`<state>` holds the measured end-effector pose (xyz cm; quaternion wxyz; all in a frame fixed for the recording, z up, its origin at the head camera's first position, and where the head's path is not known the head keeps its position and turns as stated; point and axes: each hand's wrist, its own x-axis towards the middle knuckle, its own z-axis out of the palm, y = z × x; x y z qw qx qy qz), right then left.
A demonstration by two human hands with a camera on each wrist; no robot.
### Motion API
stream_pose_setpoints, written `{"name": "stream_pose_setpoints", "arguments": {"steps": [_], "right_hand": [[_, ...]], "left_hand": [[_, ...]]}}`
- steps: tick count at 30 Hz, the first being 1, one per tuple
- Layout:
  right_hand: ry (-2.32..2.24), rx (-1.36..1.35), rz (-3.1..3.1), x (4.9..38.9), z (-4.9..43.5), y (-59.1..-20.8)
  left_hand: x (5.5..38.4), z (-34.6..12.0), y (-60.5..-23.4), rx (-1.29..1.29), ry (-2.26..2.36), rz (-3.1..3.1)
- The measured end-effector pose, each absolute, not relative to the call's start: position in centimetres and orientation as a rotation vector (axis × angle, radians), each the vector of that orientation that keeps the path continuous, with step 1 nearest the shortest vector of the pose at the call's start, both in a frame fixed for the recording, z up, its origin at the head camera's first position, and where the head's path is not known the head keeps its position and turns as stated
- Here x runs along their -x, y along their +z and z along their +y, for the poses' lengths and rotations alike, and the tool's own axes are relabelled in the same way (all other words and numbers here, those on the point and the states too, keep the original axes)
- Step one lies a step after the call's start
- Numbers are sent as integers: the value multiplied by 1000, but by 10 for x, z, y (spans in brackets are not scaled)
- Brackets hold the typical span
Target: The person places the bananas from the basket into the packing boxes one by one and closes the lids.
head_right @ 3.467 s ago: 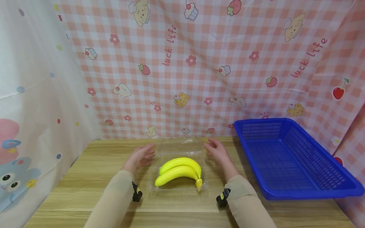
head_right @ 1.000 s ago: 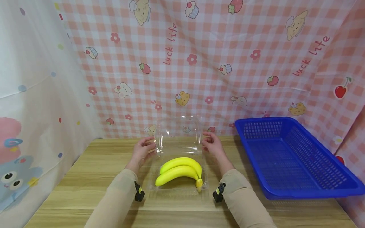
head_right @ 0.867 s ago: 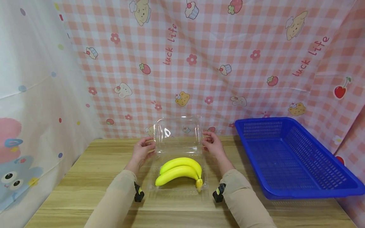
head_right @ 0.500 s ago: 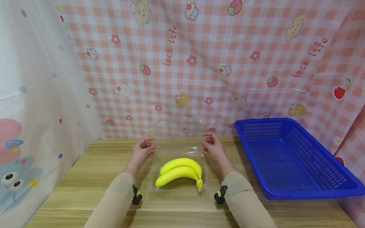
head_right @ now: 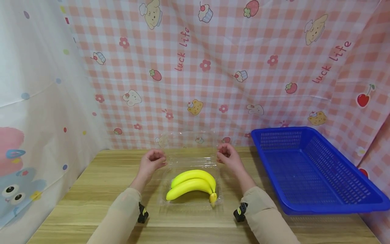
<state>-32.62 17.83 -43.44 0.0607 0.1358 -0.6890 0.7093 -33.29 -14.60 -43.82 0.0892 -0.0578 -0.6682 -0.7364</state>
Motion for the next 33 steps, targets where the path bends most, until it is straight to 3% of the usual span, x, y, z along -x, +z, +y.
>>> {"name": "stream_pose_setpoints", "arguments": {"steps": [13,26,33], "right_hand": [[2002,-601,-2158,321,187,-437],[1676,-589,-2318,308,192,-436],[1663,-696,-2301,306,197,-441]], "left_hand": [[327,-155,-444,343,-2000,-2100],[318,-160,-442,411,-1735,-2230],[294,-157,-421,495,-1637,-2264]]}}
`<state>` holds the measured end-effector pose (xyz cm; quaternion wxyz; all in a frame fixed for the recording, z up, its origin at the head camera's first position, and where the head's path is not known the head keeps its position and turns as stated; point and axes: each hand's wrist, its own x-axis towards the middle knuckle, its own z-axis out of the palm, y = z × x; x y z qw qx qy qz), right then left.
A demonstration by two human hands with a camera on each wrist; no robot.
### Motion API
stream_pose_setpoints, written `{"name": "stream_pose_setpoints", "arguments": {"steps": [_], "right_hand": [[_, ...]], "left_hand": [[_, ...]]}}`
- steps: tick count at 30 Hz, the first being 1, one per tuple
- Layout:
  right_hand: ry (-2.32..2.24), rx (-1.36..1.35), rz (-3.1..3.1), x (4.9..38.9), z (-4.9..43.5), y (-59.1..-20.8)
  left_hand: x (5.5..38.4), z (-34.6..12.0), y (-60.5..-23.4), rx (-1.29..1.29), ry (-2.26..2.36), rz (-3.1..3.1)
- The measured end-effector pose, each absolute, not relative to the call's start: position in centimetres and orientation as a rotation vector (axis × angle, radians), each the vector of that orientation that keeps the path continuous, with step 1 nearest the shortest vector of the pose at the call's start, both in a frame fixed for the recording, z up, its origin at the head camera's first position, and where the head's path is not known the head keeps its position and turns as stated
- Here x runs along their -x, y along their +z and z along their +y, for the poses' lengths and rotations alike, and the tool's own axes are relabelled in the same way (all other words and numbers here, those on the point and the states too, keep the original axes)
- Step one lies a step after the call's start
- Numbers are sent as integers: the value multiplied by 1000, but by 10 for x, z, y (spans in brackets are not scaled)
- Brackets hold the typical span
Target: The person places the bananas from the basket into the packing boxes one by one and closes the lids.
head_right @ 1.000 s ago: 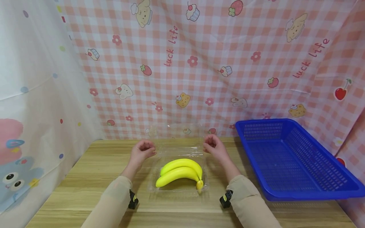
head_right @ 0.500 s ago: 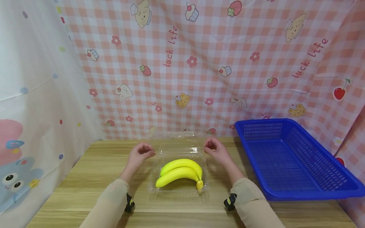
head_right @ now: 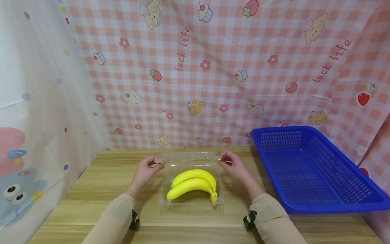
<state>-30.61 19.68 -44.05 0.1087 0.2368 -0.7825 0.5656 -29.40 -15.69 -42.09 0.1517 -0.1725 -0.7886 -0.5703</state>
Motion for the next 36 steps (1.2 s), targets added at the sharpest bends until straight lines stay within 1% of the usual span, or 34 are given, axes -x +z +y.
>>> {"name": "stream_pose_setpoints", "arguments": {"steps": [5,8,11,16,36], "right_hand": [[1619,-826,-2268,306,200,-443],[1560,-916,-2234,305,201,-445],[1523,-971,-2212,303,201,-447],[1436,-1001,-2219,301,203,-449],[949,-1122,-2223,300,208,-453]], "left_hand": [[288,-158,-417,531,-1606,-2297],[293,-160,-425,502,-1605,-2322],[300,-164,-437,524,-1569,-2334],[304,-169,-445,623,-1524,-2346],[305,-175,-449,971,-1191,-2228]]}}
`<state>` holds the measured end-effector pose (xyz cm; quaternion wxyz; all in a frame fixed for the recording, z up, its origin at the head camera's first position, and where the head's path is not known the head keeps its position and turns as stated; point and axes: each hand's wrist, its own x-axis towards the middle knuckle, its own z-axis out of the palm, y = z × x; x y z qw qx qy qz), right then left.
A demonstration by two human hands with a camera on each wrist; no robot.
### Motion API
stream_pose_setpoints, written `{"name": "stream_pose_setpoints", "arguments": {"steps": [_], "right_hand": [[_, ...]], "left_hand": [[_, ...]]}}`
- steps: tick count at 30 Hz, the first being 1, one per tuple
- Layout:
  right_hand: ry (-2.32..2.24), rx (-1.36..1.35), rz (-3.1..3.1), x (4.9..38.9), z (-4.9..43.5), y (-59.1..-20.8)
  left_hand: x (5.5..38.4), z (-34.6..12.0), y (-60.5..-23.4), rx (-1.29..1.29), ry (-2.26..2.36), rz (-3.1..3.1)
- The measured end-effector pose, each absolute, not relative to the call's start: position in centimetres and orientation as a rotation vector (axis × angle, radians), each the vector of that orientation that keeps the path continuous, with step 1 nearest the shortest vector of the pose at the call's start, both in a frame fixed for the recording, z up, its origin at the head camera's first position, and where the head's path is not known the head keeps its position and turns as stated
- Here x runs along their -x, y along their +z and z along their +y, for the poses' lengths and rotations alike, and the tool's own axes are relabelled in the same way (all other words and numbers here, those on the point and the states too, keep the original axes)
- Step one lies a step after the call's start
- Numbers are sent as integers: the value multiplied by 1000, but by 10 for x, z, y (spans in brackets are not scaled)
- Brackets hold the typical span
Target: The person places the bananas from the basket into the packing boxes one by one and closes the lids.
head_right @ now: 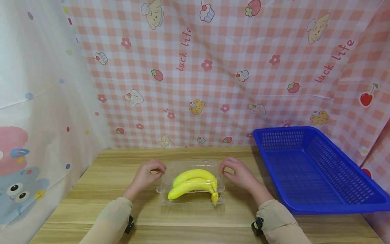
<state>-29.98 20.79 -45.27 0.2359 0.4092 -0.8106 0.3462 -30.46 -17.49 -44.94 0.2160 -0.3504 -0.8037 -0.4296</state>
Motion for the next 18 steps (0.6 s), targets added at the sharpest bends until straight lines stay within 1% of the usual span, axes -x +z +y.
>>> {"name": "stream_pose_setpoints", "arguments": {"steps": [18], "right_hand": [[809,-1228,-2202,302,209,-455]], "left_hand": [[304,-177,-447,1016,-940,-2278]]}}
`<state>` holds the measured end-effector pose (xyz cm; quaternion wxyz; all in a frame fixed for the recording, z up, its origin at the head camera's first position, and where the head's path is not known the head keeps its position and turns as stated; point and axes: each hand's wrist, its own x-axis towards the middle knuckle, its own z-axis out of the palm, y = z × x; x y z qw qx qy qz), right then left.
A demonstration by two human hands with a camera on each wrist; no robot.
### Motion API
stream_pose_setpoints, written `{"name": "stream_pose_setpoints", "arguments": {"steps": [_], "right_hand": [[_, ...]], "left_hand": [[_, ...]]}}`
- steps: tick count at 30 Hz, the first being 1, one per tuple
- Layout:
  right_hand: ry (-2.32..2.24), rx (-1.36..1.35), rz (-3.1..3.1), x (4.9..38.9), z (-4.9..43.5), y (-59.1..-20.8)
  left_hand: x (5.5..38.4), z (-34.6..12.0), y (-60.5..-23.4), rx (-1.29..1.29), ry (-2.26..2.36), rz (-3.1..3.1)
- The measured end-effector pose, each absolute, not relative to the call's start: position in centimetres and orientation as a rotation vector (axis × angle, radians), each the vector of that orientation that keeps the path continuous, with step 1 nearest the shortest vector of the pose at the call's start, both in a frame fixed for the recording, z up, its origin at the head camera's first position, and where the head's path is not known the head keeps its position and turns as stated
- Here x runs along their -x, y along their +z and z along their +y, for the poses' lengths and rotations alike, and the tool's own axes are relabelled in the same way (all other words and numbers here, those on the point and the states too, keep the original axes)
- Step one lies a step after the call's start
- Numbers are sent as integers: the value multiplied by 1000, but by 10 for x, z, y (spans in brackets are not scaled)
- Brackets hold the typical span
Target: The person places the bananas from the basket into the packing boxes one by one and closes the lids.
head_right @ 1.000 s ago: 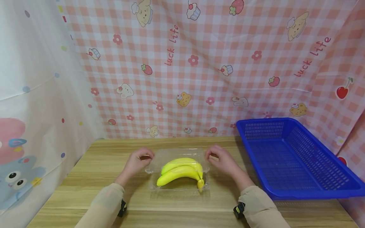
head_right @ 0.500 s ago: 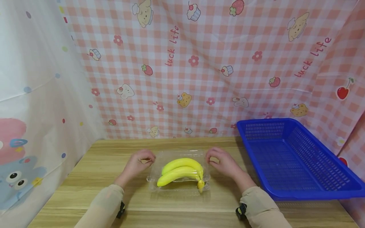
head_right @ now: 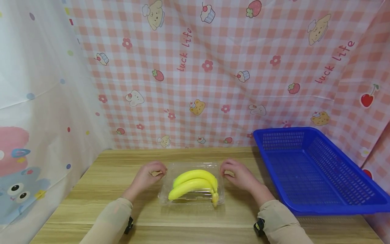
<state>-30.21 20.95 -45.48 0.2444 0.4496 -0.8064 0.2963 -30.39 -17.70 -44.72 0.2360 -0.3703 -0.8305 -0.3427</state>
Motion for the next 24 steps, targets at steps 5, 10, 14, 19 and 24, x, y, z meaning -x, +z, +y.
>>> {"name": "stream_pose_setpoints", "arguments": {"steps": [5,10,14,19,24], "right_hand": [[778,-1252,-2187,302,210,-454],[765,-1282,-2162,303,211,-453],[754,-1284,-2168,301,211,-451],[736,-1232,-2223,291,211,-445],[744,-1175,-2266,280,210,-439]], "left_hand": [[303,-177,-447,1007,-892,-2302],[303,-178,-446,1013,-844,-2319],[302,-179,-445,1030,-821,-2328],[299,-181,-442,1018,-787,-2407],[292,-182,-437,975,-793,-2493]]}}
